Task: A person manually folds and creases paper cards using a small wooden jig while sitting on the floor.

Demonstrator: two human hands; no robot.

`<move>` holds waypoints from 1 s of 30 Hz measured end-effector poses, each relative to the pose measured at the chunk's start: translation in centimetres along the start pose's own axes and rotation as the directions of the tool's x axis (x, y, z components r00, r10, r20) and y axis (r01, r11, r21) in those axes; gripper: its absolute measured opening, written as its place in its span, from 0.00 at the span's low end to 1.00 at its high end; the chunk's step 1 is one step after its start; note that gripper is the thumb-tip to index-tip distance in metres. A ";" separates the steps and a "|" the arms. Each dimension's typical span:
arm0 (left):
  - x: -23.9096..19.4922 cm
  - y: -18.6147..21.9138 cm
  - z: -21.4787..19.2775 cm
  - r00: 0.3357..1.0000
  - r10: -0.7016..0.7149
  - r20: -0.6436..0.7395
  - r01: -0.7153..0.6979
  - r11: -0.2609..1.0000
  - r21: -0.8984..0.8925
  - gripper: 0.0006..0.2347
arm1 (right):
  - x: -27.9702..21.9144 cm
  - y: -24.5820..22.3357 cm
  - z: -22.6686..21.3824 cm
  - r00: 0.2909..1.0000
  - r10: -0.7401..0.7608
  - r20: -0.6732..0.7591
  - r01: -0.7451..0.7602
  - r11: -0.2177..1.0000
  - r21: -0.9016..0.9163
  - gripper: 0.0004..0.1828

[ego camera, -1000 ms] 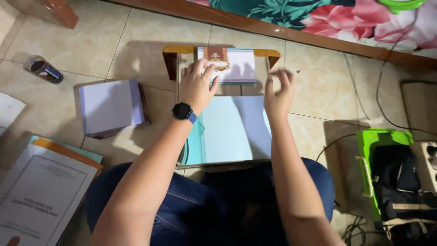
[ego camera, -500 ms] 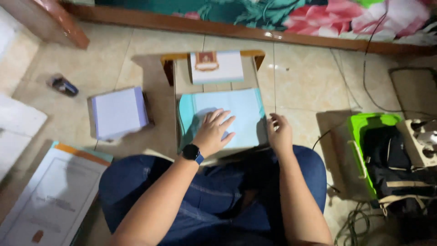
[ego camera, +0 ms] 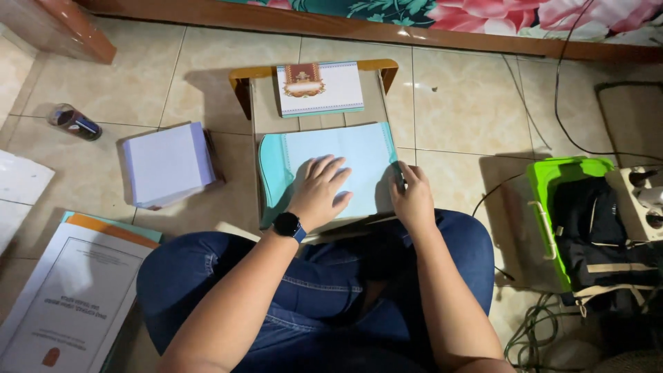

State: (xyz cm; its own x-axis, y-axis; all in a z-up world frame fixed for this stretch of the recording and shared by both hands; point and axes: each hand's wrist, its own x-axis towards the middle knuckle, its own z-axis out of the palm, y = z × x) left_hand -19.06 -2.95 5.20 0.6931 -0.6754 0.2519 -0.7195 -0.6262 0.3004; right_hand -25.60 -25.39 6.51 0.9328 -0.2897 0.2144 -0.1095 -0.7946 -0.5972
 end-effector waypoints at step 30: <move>0.0 0.0 -0.7 1.000 -0.031 0.002 0.031 0.999 -0.026 0.21 | -0.5 -2.2 -0.9 0.982 0.125 0.143 -0.122 0.992 -0.028 0.30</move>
State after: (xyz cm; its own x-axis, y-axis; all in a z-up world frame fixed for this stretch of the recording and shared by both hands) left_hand -18.99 -2.72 5.82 0.7148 -0.6565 0.2409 -0.6963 -0.6363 0.3322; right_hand -26.16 -23.97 8.46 0.9512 -0.3074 0.0254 -0.2322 -0.7680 -0.5969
